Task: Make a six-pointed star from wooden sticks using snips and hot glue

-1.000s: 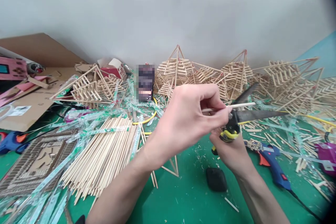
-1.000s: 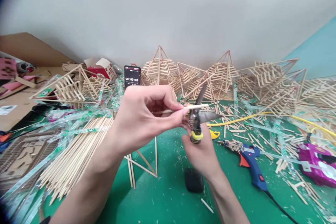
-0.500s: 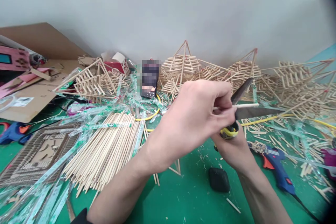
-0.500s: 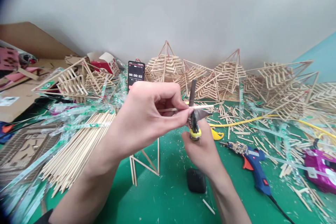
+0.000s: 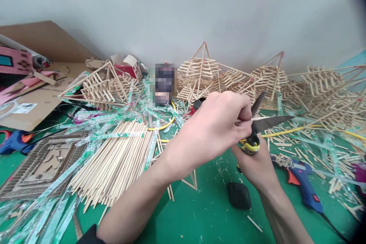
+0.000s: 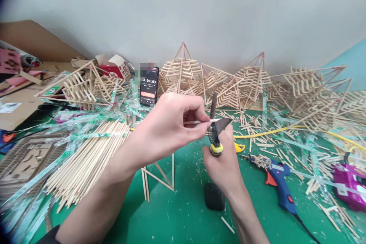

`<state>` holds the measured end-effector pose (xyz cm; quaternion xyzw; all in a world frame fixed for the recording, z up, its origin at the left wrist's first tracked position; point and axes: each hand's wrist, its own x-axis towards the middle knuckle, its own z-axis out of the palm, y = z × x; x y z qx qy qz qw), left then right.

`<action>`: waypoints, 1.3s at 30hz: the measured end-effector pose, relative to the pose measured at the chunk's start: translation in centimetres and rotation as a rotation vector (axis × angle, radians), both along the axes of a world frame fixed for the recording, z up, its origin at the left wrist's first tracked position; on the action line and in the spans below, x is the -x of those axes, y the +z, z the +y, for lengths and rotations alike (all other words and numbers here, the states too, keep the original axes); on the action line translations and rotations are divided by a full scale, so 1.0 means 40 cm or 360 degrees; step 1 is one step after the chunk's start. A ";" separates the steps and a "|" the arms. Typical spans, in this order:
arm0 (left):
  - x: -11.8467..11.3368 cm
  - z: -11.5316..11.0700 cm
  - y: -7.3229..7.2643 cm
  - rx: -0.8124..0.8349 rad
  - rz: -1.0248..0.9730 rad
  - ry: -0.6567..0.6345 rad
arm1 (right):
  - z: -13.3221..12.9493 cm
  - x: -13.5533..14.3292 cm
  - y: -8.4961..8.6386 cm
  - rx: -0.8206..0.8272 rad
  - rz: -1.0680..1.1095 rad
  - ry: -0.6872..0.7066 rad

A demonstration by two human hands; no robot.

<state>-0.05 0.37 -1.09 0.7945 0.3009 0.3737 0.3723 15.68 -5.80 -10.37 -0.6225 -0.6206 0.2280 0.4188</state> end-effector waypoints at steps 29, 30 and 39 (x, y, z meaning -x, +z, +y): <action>-0.002 0.071 -0.064 0.0272 0.0108 0.0372 | -0.019 0.001 -0.039 0.0455 0.0012 -0.0001; 0.000 0.073 -0.064 0.0274 0.0106 0.0354 | -0.019 0.003 -0.037 0.0467 0.0024 0.0032; -0.018 0.047 -0.051 0.0264 0.0198 0.0306 | -0.015 0.001 -0.075 0.0456 0.0300 0.0036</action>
